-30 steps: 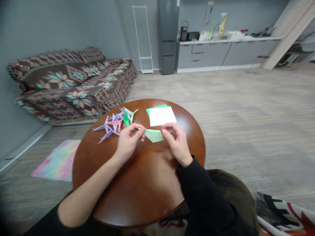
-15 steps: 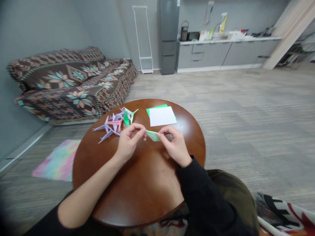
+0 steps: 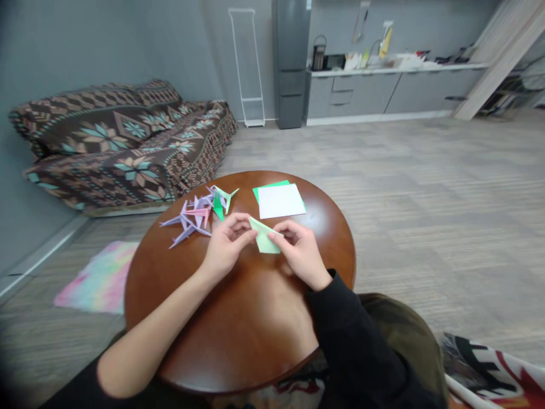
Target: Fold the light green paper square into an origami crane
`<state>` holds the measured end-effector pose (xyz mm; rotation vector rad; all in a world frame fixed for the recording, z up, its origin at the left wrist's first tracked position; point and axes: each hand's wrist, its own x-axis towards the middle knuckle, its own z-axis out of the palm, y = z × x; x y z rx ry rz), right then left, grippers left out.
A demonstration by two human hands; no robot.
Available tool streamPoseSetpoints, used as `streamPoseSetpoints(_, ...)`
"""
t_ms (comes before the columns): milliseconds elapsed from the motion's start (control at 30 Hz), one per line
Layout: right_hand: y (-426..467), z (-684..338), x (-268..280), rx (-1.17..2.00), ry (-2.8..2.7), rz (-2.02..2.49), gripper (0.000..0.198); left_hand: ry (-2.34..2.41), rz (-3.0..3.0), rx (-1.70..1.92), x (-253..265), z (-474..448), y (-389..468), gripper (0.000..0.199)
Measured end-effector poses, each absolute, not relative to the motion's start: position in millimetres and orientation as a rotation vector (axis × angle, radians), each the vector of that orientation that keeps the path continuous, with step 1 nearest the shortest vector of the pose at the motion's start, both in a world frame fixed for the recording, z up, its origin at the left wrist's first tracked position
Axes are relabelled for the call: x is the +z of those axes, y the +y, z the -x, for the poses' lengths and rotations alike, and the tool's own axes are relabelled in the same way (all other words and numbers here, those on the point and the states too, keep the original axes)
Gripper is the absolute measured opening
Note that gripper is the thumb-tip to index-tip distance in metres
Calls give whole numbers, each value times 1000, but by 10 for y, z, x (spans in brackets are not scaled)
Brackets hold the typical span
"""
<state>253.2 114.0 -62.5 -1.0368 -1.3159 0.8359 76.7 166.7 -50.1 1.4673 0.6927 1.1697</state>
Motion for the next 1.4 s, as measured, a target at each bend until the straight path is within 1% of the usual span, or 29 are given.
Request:
streamPoseSetpoints(100,1137,-2537,-602,910,-1354,1041,21,728,-1499,1128,-520,-765,1675,18)
streamPoseSetpoints(200,1147,-2557,-593,847,-1358,1052,23,771,-1541,1080,-523,-766,1664,16)
streamPoseSetpoints(600,1147,-2563,-622,875,-1336,1010,11,753,-1660,1029,-486,-761,1629,9)
streamPoseSetpoints(700,1145,-2562,-625,864,-1340,1015,11,751,-1691,1028,-482,-763,1619,10)
streamPoseSetpoints(900,1122,-2555,-591,897,-1378,1041,18,765,-1712,1033,-484,-758,1618,13)
streamPoseSetpoints(1100,1121,-2568,-573,942,-1395,1010,17,762,-1759,1016,-490,-745,1635,12)
streamPoseSetpoints(1267,1130,-2575,-582,910,-1404,1015,17,778,-1712,949,-478,-745,1631,25)
streamPoseSetpoints(1400,1124,-2566,-583,886,-1388,1043,20,724,-1682,869,-510,-745,1638,21)
